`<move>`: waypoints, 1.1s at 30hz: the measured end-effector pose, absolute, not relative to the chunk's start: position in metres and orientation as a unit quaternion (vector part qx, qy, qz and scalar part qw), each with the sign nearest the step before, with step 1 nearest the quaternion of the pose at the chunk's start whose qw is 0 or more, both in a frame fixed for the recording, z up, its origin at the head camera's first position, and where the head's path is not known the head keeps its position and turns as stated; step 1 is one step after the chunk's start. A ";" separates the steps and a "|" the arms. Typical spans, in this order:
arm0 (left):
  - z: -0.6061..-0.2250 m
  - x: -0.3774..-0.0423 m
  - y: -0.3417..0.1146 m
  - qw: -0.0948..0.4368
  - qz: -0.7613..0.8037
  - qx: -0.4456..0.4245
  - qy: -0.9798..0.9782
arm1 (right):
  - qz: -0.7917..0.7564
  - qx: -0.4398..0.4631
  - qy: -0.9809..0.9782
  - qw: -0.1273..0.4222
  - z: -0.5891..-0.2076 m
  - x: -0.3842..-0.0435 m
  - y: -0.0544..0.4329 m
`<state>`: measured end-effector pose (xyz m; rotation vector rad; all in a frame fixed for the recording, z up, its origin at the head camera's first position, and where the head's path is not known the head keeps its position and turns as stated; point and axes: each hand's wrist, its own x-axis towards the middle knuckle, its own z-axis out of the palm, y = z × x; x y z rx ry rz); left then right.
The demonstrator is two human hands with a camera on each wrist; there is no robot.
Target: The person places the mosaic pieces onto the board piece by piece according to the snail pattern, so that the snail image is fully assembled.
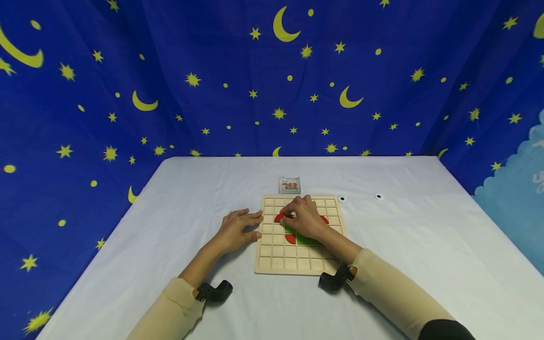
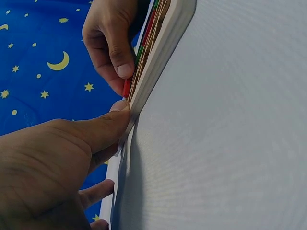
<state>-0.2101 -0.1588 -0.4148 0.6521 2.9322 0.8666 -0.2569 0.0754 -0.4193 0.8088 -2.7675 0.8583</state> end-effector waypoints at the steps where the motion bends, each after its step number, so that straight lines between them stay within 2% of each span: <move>1: -0.415 -0.210 -0.159 0.007 0.276 0.210 0.938 | 0.285 0.269 -0.918 0.065 -0.419 -0.257 0.075; 20: -0.415 -0.210 -0.158 0.003 0.270 0.210 0.939 | 0.299 0.273 -0.911 0.081 -0.415 -0.254 0.088; 33: -0.416 -0.210 -0.157 -0.004 0.271 0.211 0.939 | 0.311 0.172 -0.929 0.102 -0.405 -0.270 0.164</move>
